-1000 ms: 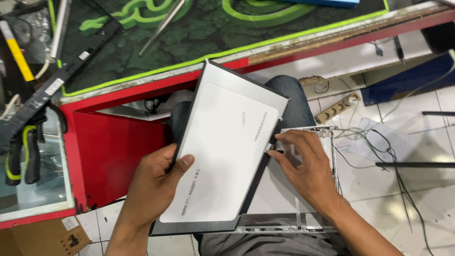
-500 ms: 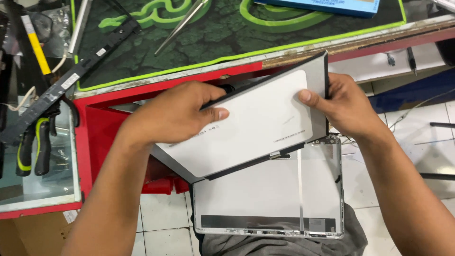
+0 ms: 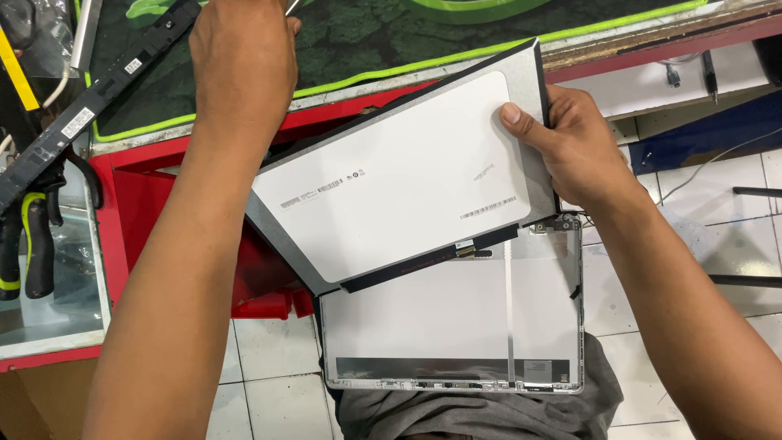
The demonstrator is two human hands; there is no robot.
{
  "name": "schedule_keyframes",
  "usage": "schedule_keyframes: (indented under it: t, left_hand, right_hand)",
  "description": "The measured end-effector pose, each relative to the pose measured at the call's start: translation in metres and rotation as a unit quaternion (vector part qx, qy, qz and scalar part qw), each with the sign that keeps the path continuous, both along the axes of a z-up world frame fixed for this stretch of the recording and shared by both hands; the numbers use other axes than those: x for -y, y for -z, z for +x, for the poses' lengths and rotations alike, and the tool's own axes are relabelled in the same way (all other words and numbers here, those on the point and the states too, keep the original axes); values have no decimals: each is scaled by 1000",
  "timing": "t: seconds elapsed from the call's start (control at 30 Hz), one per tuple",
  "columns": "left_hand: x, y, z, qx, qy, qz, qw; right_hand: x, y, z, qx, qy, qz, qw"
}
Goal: Disconnecting the display cable from a laptop screen using tweezers and a prying tool.
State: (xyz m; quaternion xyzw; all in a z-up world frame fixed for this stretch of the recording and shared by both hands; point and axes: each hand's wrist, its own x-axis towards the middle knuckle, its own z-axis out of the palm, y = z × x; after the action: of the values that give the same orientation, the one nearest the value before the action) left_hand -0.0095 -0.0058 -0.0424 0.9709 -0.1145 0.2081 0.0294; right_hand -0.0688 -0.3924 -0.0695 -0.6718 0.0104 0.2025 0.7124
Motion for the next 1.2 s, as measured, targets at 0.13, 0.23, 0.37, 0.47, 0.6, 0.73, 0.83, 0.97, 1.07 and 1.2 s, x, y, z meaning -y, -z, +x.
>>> schedule_keyframes:
  t: [0.13, 0.23, 0.37, 0.47, 0.6, 0.73, 0.83, 0.97, 1.07, 1.2]
  left_hand:
    - [8, -10, -7, -31, -5, -16, 999]
    - [17, -35, -34, -8, 32, -71, 997]
    - [66, -89, -96, -73, 25, -245, 966]
    - [98, -92, -165, -222, -41, -366, 903]
    - [119, -29, -251, -367, -34, -465, 805]
    - [141, 49, -304, -358, -68, -495, 789]
    - [154, 72, -324, -366, -94, -490, 786]
    - [161, 77, -327, -350, -100, -466, 807]
    - [163, 79, -325, -336, -82, -473, 810]
    - [164, 86, -325, -291, -63, -473, 829]
  right_hand:
    - [-3, 1, 2, -13, 7, -3, 1000]
    - [-4, 4, 4, -8, 5, -6, 1000]
    - [-5, 5, 5, -11, 8, -8, 1000]
    - [-6, 6, 6, -14, 11, -7, 1000]
    - [-9, 1, 3, -6, 14, -25, 1000]
    - [-8, 6, 5, 0, 4, -39, 999]
    - [-9, 9, 5, 23, -3, -38, 999]
    - [-11, 6, 4, 21, 23, -39, 999]
    - [-13, 0, 3, 8, 41, -49, 998]
    - [-15, -3, 2, -1, 43, -43, 998]
